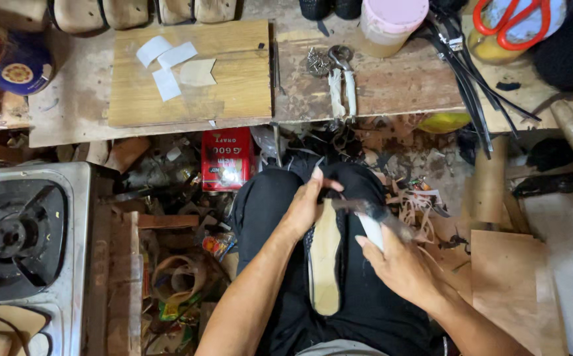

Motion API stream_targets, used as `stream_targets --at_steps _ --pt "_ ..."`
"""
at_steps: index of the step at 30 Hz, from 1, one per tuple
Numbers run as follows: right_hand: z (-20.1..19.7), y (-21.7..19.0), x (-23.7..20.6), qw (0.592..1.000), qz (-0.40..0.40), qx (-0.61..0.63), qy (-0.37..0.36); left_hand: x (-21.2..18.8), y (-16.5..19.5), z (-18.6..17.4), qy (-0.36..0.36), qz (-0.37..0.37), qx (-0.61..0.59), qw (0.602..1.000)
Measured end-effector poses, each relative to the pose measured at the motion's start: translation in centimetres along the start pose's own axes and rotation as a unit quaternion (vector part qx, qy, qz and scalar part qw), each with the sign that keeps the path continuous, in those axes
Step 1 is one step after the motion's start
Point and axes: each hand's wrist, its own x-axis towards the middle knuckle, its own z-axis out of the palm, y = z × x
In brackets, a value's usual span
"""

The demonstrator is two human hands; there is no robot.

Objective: The person hammers a wooden shoe last into a black slip-on shoe, then uses pliers to pull and trim the shoe's upper material around the last. The person repeatedly adjusts the shoe and last while working in a cluttered workshop.

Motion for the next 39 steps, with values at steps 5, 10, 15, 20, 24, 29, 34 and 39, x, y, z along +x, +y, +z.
stream_targets --at_steps 5,10,15,20,24,29,34,39 --pt "-6.1 -0.4 -0.8 0.902 0.187 0.382 0.081 -0.1 -0.3 0.3 -0.046 -0.021 -0.098 0.994" --pt "-3.5 -1.7 2.0 0.936 0.063 0.335 0.086 -0.3 0.1 0.2 -0.035 -0.022 -0.091 0.995" --pt "-3.9 -0.4 3.0 0.942 0.235 0.197 -0.134 -0.4 0.1 -0.1 -0.054 -0.005 -0.101 0.993" --pt "-4.7 -0.7 1.1 0.882 0.151 0.442 0.066 -0.7 -0.1 -0.1 -0.043 -0.015 -0.114 0.992" --pt "-1.4 -0.8 2.7 0.969 0.149 0.186 -0.061 -0.8 0.2 -0.1 -0.041 -0.013 -0.106 0.993" --pt "-5.7 -0.4 0.5 0.889 0.217 0.403 -0.018 -0.9 -0.4 -0.3 -0.043 -0.018 -0.130 0.990" --pt "-2.9 -1.4 2.5 0.980 0.084 -0.003 -0.179 -0.7 -0.8 -0.2 -0.043 -0.007 -0.151 0.988" --pt "-3.6 -1.0 4.0 0.939 0.178 0.245 -0.165 -1.0 -0.1 0.4 -0.022 -0.007 -0.175 0.984"
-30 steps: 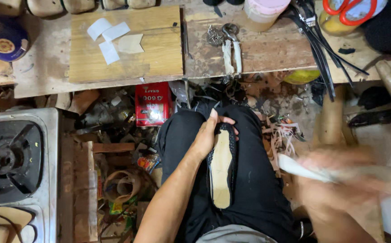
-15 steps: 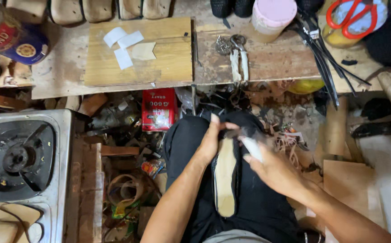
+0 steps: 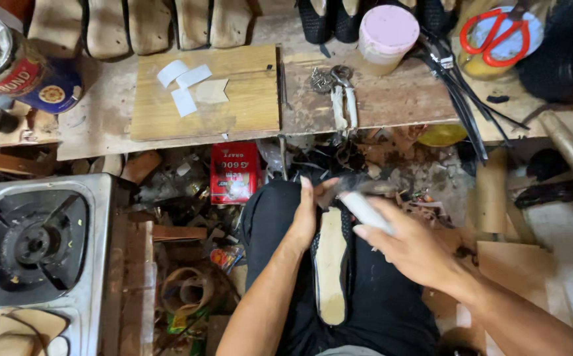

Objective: The person hammers a wooden shoe last into a black slip-on shoe, then uses pliers to pull and trim the shoe's upper material around the last. The person repeatedly adjusts the shoe and last while working in a cluttered workshop.

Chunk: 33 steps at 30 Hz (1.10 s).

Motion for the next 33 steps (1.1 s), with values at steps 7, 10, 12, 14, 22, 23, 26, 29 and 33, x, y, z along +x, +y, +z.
stream_targets --at_steps 7,10,12,14,22,23,26,29,33 --pt "1.4 0.2 -1.5 0.958 -0.263 0.068 0.092 0.3 -0.6 -0.9 0.028 0.034 0.116 0.992" --pt "1.1 0.2 0.2 0.973 -0.046 -0.228 -0.016 0.9 -0.4 -1.1 0.049 0.087 0.167 0.981" --pt "0.1 -0.3 -0.7 0.984 0.002 -0.181 -0.005 0.7 -0.5 -0.9 0.027 0.033 0.072 0.996" --pt "-0.5 -0.9 -3.1 0.986 -0.088 0.001 0.138 0.4 -0.3 -0.8 0.044 -0.010 0.069 0.997" --pt "2.1 2.9 -0.3 0.989 -0.029 -0.144 0.007 0.2 -0.5 -1.0 0.046 0.068 0.149 0.985" --pt "2.0 3.1 -0.1 0.983 0.098 -0.151 -0.027 -0.2 -0.6 -1.0 0.037 0.053 0.111 0.992" --pt "-0.9 3.2 0.9 0.967 -0.107 -0.174 0.151 -0.9 -0.2 -0.7 0.033 0.012 0.048 0.998" --pt "-4.7 2.8 4.7 0.946 -0.085 -0.213 0.228 -1.5 0.6 0.5 0.012 -0.002 0.024 1.000" --pt "-8.2 3.3 9.0 0.888 -0.138 -0.359 0.251 -4.5 0.8 2.4 -0.011 -0.023 0.026 0.999"
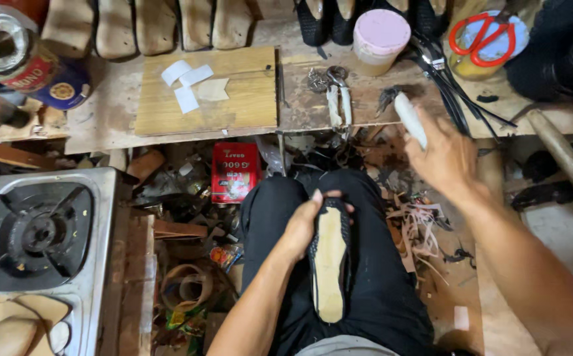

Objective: The person hammers a wooden shoe last into a black slip-on shoe, then uses pliers to pull and trim the shoe's upper material around the last. The person repeatedly adjusts the shoe and last while working in a cluttered workshop.

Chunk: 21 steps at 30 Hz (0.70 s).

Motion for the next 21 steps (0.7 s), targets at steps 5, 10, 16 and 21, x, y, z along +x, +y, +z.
stream_targets --at_steps 5,10,16,21 --pt "-1.1 -0.6 0.3 0.991 -0.040 -0.124 -0.022 -4.3 0.6 1.2 0.025 0.009 0.022 0.999" --pt "-2.1 -5.3 -6.9 0.966 0.019 0.258 -0.016 -6.9 4.5 0.6 0.029 0.131 -0.120 0.984" --pt "0.6 -13.7 -19.1 0.311 0.243 0.874 -0.283 -7.4 6.7 1.9 -0.042 0.228 -0.295 0.927" --pt "-1.3 -16.2 -20.8 0.566 0.238 0.763 -0.202 -5.7 6.1 2.7 0.044 0.265 -0.083 0.960"
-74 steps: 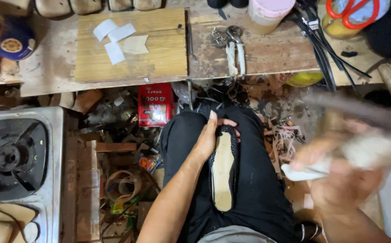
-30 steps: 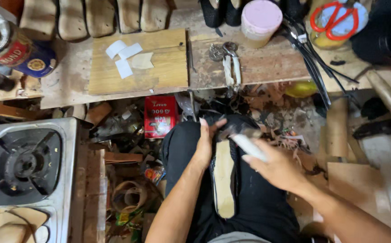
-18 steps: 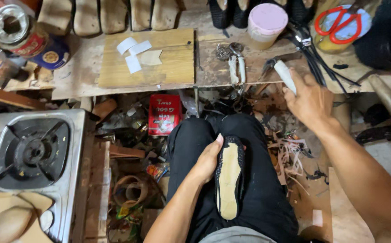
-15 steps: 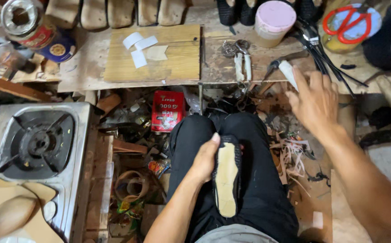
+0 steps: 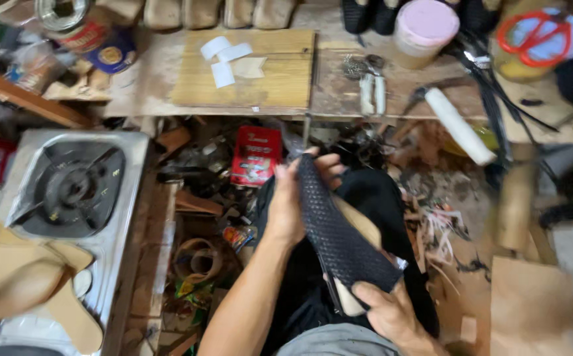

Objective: The person hammers a wooden shoe last into a black slip-on shoe, then uses pliers to pull and trim the shoe's upper material around the last. The person repeatedly adjusts the shoe and last while working in a cluttered workshop.

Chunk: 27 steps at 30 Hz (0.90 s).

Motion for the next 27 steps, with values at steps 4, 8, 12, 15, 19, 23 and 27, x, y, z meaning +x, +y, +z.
stream_targets --at_steps 4,8,12,15,19,23,27 --pt "0.8 -3.2 -0.6 0.915 -0.039 -0.390 0.093 -0.8 -2.6 -0.8 0.023 -0.109 -0.151 0.982" --pt "0.2 -5.6 -0.9 0.844 -0.161 -0.509 -0.056 -1.6 -5.2 -1.8 0.051 -0.141 -0.285 0.947" --pt "-0.9 -6.4 0.0 0.742 -0.319 -0.581 -0.105 -2.7 -6.9 -2.1 0.105 -0.172 -0.332 0.922" --pt "-1.3 -6.7 1.0 0.703 -0.413 -0.567 -0.114 -3.7 -8.3 -2.0 0.090 -0.193 -0.354 0.911" --pt "-1.3 -7.4 1.5 0.711 -0.438 -0.527 -0.156 -5.0 -8.9 -2.1 0.153 -0.261 -0.187 0.935" --pt "-1.6 -8.5 0.9 0.768 -0.361 -0.520 -0.099 -6.9 -5.8 -1.6 0.039 -0.132 0.125 0.983" --pt "-1.8 -8.9 0.7 0.839 -0.230 -0.487 -0.078 -9.2 0.1 -0.7 -0.305 0.061 0.370 0.875"
